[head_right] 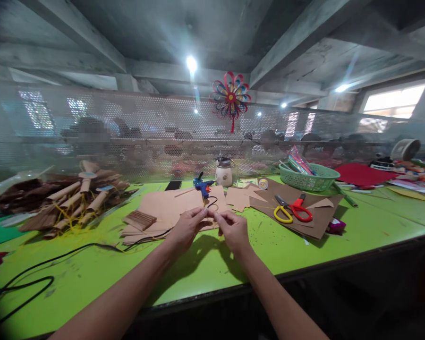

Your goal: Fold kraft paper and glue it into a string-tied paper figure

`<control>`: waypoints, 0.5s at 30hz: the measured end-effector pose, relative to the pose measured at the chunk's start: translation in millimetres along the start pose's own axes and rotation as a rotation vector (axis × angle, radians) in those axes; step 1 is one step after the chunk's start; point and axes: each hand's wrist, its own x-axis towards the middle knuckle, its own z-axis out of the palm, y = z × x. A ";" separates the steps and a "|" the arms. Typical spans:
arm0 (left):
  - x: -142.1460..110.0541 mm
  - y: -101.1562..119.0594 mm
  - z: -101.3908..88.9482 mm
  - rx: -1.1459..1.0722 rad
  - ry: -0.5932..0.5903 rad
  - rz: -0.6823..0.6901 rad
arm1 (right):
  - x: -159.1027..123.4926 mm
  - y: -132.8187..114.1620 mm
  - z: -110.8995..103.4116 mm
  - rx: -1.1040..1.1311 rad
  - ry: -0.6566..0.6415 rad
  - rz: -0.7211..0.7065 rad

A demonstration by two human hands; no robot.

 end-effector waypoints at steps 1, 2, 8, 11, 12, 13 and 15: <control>0.0 0.4 -0.4 0.037 0.009 -0.003 | 2.3 -1.5 -2.6 -0.045 0.072 -0.060; -0.3 0.9 -0.5 0.070 0.004 -0.010 | 5.3 -3.7 -5.2 -0.081 0.120 -0.114; -4.7 2.4 5.6 0.092 -0.149 -0.096 | 25.1 -21.4 -8.1 -0.117 -0.099 -0.111; -5.3 0.9 7.7 0.107 -0.159 -0.097 | 26.5 -21.9 -2.2 -0.072 -0.135 -0.033; -5.3 0.4 8.0 0.113 -0.160 -0.094 | 25.8 -20.4 -0.7 -0.051 -0.143 -0.008; -5.3 0.0 8.2 0.121 -0.161 -0.092 | 24.9 -18.4 0.4 -0.032 -0.149 0.010; -5.6 -0.3 8.6 0.139 -0.164 -0.088 | 22.8 -13.4 1.1 0.007 -0.152 0.034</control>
